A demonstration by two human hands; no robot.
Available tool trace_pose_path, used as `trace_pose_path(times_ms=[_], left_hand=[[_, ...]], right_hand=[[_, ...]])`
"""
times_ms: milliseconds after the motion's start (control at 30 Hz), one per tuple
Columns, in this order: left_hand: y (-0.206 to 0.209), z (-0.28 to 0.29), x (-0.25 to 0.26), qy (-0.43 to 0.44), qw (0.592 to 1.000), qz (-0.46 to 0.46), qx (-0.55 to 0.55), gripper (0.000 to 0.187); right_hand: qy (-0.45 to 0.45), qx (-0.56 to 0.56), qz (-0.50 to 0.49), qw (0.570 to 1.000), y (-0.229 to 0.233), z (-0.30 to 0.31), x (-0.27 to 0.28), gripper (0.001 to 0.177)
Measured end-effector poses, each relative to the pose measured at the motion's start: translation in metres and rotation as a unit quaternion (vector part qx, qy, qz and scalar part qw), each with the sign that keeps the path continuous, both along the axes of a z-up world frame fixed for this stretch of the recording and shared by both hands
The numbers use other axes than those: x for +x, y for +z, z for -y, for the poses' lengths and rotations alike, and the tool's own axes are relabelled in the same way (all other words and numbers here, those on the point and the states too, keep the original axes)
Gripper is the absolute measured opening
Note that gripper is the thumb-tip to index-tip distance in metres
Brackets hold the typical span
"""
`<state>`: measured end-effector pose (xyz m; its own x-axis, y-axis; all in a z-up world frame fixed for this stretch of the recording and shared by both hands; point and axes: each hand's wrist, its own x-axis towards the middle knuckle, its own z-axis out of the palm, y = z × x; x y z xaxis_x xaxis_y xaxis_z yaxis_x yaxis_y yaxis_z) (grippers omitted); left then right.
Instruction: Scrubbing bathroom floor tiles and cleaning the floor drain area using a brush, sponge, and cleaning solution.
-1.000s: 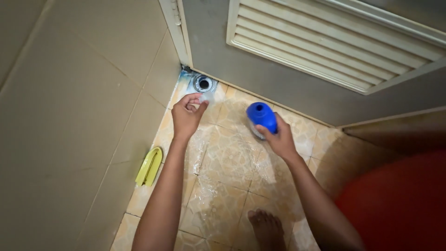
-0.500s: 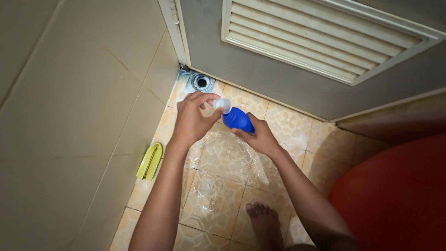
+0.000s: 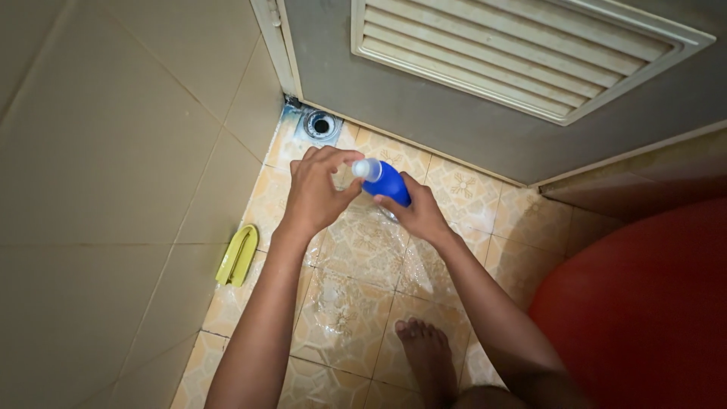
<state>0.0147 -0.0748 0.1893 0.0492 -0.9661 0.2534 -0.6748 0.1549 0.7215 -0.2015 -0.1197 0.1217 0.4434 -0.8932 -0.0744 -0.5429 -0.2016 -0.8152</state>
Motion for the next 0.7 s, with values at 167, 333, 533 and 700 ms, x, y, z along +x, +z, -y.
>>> trace_pose_path(times_ms=[167,333,533,700], left_hand=[[-0.001,0.003,-0.002,0.004,1.000,-0.009,-0.014,0.032],[0.003,0.009,-0.007,0.010,1.000,0.009,-0.009,0.027],[-0.010,0.013,-0.004,-0.035,0.999,-0.018,-0.034,0.028],[-0.004,0.014,-0.013,-0.036,0.997,-0.032,-0.060,0.024]], right_hand=[[-0.006,0.014,-0.001,1.000,0.003,-0.001,0.001,0.048],[-0.009,0.017,-0.006,1.000,0.006,0.001,0.002,0.048],[-0.007,0.007,-0.003,1.000,0.001,0.004,-0.001,0.046],[-0.008,-0.002,0.002,1.000,0.000,0.003,-0.002,0.046]])
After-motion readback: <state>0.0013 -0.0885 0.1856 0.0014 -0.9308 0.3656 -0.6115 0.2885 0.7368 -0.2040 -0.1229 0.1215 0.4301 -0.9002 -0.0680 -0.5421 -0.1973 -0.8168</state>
